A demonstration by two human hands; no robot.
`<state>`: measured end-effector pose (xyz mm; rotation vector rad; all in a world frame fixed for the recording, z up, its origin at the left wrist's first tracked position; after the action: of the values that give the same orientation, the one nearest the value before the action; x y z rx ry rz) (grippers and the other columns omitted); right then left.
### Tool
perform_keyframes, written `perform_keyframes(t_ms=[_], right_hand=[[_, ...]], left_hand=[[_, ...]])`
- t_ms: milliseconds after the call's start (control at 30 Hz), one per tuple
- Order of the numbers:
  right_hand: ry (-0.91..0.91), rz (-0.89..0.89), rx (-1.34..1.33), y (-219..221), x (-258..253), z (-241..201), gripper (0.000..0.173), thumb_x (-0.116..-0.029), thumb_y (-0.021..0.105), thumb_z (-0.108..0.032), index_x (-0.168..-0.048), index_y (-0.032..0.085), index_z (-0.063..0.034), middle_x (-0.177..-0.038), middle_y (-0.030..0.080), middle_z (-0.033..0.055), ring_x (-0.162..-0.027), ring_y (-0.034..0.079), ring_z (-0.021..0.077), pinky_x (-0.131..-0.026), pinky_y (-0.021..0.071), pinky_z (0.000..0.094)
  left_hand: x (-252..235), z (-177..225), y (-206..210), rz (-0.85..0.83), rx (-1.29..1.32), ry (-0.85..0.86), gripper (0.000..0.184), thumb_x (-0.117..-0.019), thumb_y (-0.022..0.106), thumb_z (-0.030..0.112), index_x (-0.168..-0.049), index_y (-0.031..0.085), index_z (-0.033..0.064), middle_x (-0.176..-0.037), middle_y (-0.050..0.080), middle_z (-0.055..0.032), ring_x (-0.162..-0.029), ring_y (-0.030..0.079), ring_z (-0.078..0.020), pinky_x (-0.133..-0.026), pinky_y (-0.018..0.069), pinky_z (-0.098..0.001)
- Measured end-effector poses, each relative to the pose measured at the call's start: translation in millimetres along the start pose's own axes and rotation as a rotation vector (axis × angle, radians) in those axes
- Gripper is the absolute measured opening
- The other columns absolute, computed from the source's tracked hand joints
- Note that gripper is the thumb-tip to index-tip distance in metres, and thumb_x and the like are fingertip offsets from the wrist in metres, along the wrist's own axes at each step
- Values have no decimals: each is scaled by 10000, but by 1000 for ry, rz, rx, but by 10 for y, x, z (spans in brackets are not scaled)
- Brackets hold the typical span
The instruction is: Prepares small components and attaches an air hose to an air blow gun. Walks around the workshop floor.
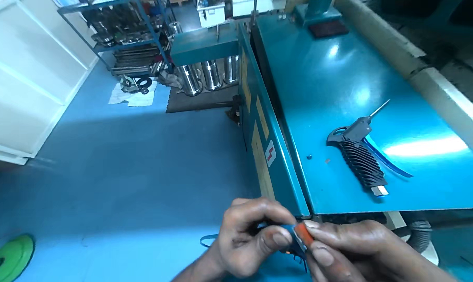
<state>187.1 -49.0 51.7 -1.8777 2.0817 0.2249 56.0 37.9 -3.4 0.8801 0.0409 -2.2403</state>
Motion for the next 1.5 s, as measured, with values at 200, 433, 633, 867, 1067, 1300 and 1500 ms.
perform_keyframes(t_ms=[200, 433, 633, 867, 1067, 1300, 1500], right_hand=[[130, 47, -75, -137, -25, -10, 212, -1066, 574, -254, -1246, 595, -144, -889, 688, -100, -705, 600, -73, -601, 499, 101], [204, -22, -108, -109, -15, -8, 154, -1011, 659, -147, -1136, 620, -67, -897, 692, -66, -717, 607, -59, -610, 507, 119], [182, -44, -5, -101, -19, -28, 77, -972, 663, -50, -1036, 660, -7, -849, 714, -25, -700, 612, -68, -612, 511, 108], [85, -50, 98, -97, -18, -30, 79, -987, 625, -45, -991, 629, 34, -795, 677, 28, -697, 595, -63, -622, 489, 90], [-128, -8, 310, -42, 26, -33, 132, -1021, 579, -114, -977, 602, 8, -701, 599, 82, -581, 513, 35, -540, 402, 138], [-25, 13, 242, -76, 34, -12, 154, -1030, 593, -121, -1015, 612, 31, -739, 635, 62, -629, 550, -28, -575, 438, 97], [104, 4, 196, -78, 27, 95, 149, -1021, 634, -125, -979, 646, 17, -773, 671, 21, -653, 579, -60, -582, 473, 91]], left_hand=[[-28, 113, -22, -59, -182, 83, 278, -1073, 542, 279, -1064, 637, 18, -902, 668, -19, -810, 637, 13, -735, 535, -128], [-43, 222, -24, -122, -446, 192, 279, -1067, 561, 268, -1026, 659, 10, -881, 672, -42, -834, 639, -36, -784, 526, -166], [-38, 267, -21, -166, -573, 237, 268, -1066, 562, 258, -1012, 659, 14, -864, 669, -57, -820, 642, -67, -768, 523, -182], [-17, 240, -5, -148, -534, 224, 280, -1072, 549, 271, -1019, 657, 19, -861, 664, -50, -822, 638, -60, -771, 521, -178], [3, 198, 28, -73, -453, 179, 257, -1064, 566, 257, -1046, 652, 15, -886, 666, -38, -822, 634, -24, -762, 526, -151], [50, 133, -54, 23, -276, 63, 222, -1056, 579, 277, -1111, 654, 76, -939, 681, 20, -826, 645, 30, -709, 540, -111], [82, 123, -38, -5, -61, 14, 180, -1032, 628, 221, -1141, 659, 81, -982, 680, 12, -887, 649, 7, -777, 544, -138]])
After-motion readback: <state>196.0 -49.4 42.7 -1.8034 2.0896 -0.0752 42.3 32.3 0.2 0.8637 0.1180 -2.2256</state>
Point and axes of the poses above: each hand's wrist, its own x-axis away from the middle knuckle, its own y-axis out of the palm, z = x × y, the point moved 4 cm from there along -x, towards the middle knuckle
